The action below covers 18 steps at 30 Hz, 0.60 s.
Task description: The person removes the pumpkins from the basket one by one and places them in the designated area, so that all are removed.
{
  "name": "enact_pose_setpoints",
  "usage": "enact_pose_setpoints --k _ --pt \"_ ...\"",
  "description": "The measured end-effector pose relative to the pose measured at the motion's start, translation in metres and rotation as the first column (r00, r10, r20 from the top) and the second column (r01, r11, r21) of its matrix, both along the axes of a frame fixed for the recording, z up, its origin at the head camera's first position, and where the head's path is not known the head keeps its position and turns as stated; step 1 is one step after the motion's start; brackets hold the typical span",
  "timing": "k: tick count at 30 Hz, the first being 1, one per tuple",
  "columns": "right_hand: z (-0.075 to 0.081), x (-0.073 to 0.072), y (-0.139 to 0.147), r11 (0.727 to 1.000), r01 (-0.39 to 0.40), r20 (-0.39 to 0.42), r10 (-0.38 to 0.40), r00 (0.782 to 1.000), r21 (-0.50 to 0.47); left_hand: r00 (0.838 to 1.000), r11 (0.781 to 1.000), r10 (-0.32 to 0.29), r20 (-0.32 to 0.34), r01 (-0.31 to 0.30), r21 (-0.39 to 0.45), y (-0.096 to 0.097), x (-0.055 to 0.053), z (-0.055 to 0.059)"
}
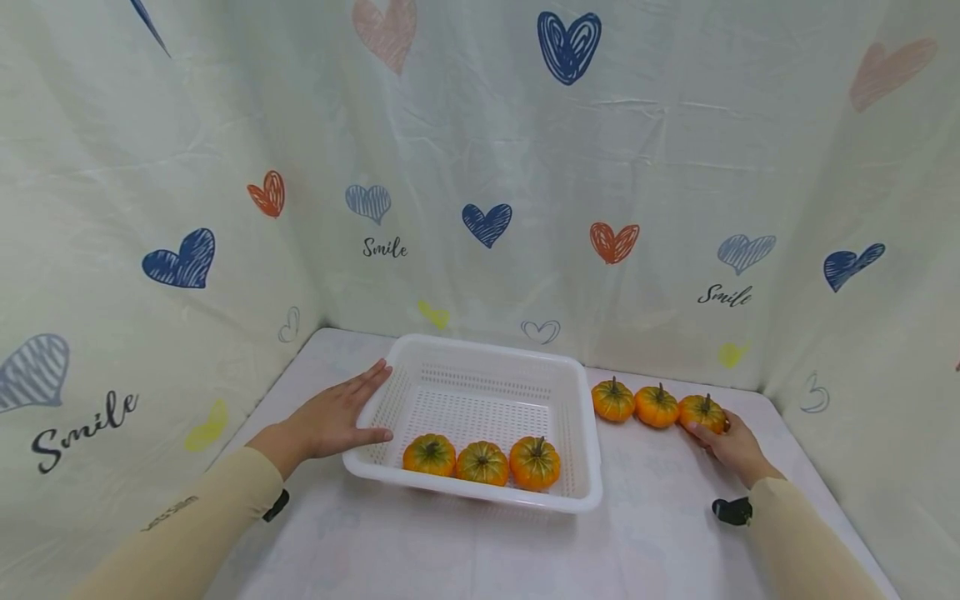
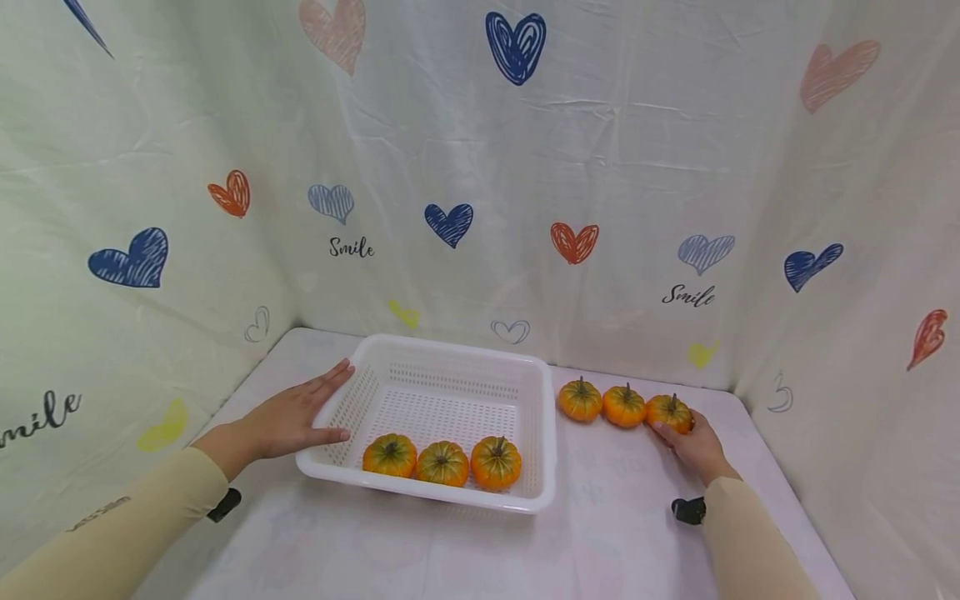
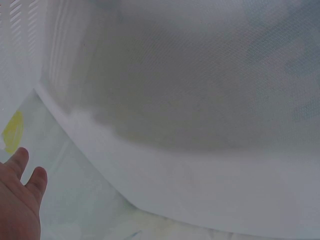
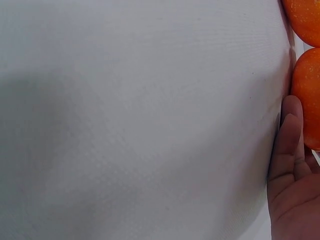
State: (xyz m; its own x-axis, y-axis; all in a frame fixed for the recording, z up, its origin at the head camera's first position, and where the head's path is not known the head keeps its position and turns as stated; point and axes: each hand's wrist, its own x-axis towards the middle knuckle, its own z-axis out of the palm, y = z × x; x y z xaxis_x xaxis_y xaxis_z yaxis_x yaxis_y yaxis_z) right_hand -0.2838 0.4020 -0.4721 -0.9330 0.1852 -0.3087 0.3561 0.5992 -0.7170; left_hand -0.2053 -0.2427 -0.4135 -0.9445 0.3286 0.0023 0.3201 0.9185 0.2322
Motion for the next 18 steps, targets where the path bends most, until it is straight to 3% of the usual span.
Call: enact_pose_setpoints --k 18 --pt "-0.0032 -0.0014 -0.0005 0.999 0.012 -0.007 -0.012 1.0 0.032 1.0 1.0 -0.01 -0.016 0.01 -0.005 -0.0006 -0.0004 -0.001"
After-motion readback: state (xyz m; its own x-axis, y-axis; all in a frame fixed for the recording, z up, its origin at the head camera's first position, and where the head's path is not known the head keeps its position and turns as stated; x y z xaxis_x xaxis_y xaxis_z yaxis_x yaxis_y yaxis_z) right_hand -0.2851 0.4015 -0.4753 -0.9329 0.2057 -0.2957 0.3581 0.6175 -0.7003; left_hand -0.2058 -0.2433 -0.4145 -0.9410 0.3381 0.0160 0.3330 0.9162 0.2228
